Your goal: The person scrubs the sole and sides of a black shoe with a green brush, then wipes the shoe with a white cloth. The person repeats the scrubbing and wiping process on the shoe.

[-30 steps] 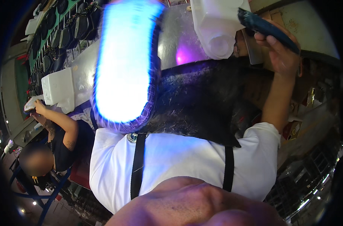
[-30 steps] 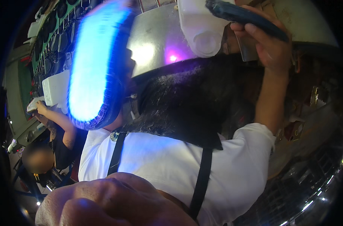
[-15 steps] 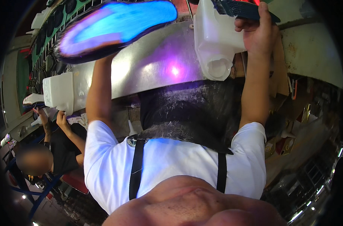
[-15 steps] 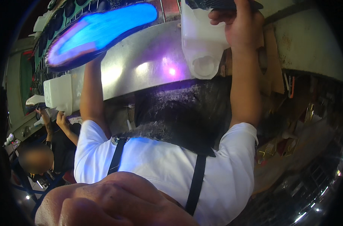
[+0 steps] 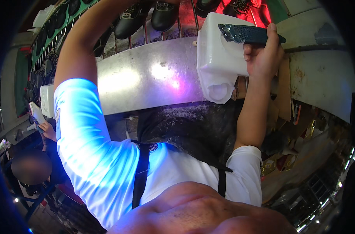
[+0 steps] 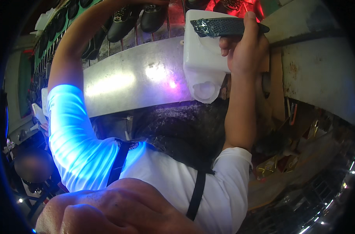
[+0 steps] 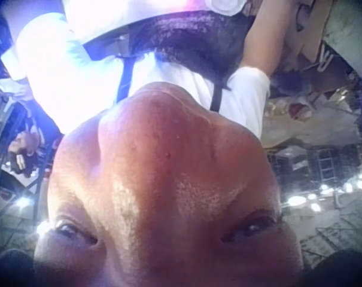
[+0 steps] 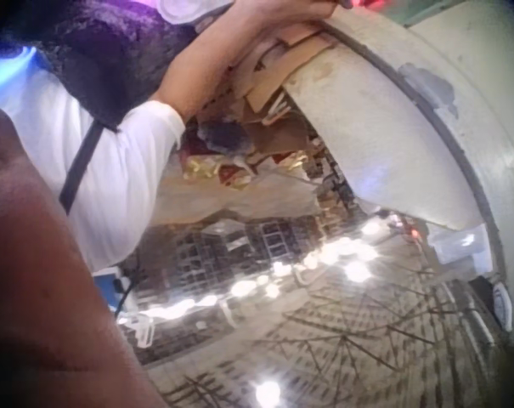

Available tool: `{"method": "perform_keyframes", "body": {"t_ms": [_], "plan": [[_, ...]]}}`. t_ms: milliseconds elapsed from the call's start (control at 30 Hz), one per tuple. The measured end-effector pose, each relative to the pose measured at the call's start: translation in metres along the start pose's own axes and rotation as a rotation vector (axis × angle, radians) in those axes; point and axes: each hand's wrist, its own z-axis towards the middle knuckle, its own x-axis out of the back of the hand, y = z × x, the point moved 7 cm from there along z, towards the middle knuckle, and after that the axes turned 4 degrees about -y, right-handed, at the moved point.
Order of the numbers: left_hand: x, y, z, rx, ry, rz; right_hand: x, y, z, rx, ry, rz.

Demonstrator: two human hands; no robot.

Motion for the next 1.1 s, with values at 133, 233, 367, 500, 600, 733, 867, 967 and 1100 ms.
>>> {"method": "perform_keyframes", "body": {"t_ms": [133,233,367,500,600,733,867,967,1100], "plan": [[-0.034,0.006,-0.006,0.080,-0.088,0.045,-0.002,0.005,0.003,-0.046,0.024,-0.038],[-0.007,0.019,-0.010,0.310,-0.110,0.006,-0.001,0.009,0.003,-0.099,0.050,-0.049],[0.066,0.052,-0.017,0.814,0.191,-0.195,0.013,0.002,-0.001,-0.080,0.113,-0.101],[0.121,0.051,-0.128,1.196,0.493,-0.150,0.002,0.000,0.000,-0.031,0.121,-0.090],[0.065,0.032,-0.281,1.548,0.242,-0.026,-0.007,-0.002,0.000,-0.007,0.109,-0.095],[-0.023,0.056,-0.372,1.859,-0.488,-0.378,0.001,-0.005,-0.003,0.017,0.126,-0.105],[-0.038,0.101,-0.377,1.843,-0.716,-0.552,0.004,-0.003,-0.002,0.041,0.116,-0.083],[-0.014,0.110,-0.376,1.873,-0.736,-0.532,0.002,-0.003,-0.002,0.007,0.158,-0.110],[0.067,0.129,-0.358,2.075,-0.572,-0.552,0.002,-0.002,0.003,0.031,0.089,-0.073]]}}
